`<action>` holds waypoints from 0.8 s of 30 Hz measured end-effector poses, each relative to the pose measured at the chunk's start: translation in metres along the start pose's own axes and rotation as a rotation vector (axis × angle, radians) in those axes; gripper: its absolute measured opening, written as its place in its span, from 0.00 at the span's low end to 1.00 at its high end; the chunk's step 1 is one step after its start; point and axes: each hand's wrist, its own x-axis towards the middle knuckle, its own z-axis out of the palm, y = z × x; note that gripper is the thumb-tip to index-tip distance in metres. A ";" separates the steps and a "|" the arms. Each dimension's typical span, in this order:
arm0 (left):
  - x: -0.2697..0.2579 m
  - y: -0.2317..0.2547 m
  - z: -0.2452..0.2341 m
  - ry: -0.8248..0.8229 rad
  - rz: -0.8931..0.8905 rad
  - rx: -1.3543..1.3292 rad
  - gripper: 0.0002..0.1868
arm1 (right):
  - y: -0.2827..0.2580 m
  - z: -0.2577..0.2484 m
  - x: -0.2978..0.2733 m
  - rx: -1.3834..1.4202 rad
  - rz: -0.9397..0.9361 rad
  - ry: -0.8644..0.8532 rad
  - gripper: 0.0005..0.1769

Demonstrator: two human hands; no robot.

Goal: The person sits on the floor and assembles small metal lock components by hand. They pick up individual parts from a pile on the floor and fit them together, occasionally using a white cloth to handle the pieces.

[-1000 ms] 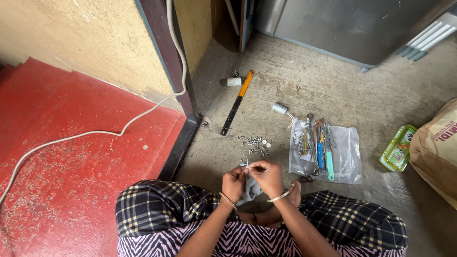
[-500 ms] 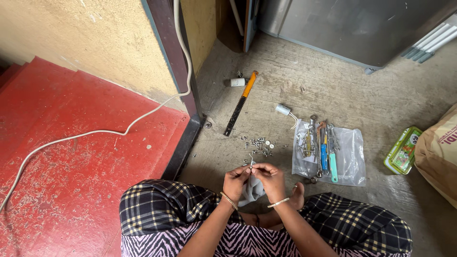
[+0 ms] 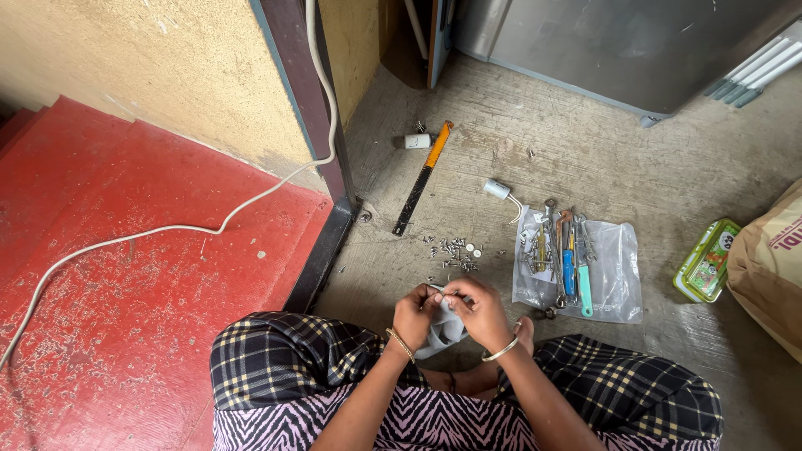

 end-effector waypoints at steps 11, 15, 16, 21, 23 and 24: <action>-0.006 0.014 -0.001 0.036 0.092 0.109 0.10 | 0.003 0.003 -0.004 -0.490 -0.258 -0.030 0.07; -0.007 0.010 0.001 0.058 0.069 0.191 0.11 | 0.006 0.005 -0.002 -0.530 -0.165 -0.105 0.07; -0.006 0.010 0.001 0.060 0.056 0.183 0.10 | 0.008 0.005 -0.001 -0.542 -0.156 -0.112 0.07; -0.009 0.015 -0.003 0.006 0.127 0.120 0.08 | 0.036 0.012 0.000 -0.392 -0.138 -0.033 0.08; -0.010 0.020 -0.004 -0.023 0.108 0.118 0.08 | 0.052 0.015 0.000 -0.125 -0.041 -0.035 0.08; -0.009 0.021 -0.003 -0.039 0.099 0.117 0.07 | 0.059 0.015 -0.002 0.077 0.045 -0.064 0.08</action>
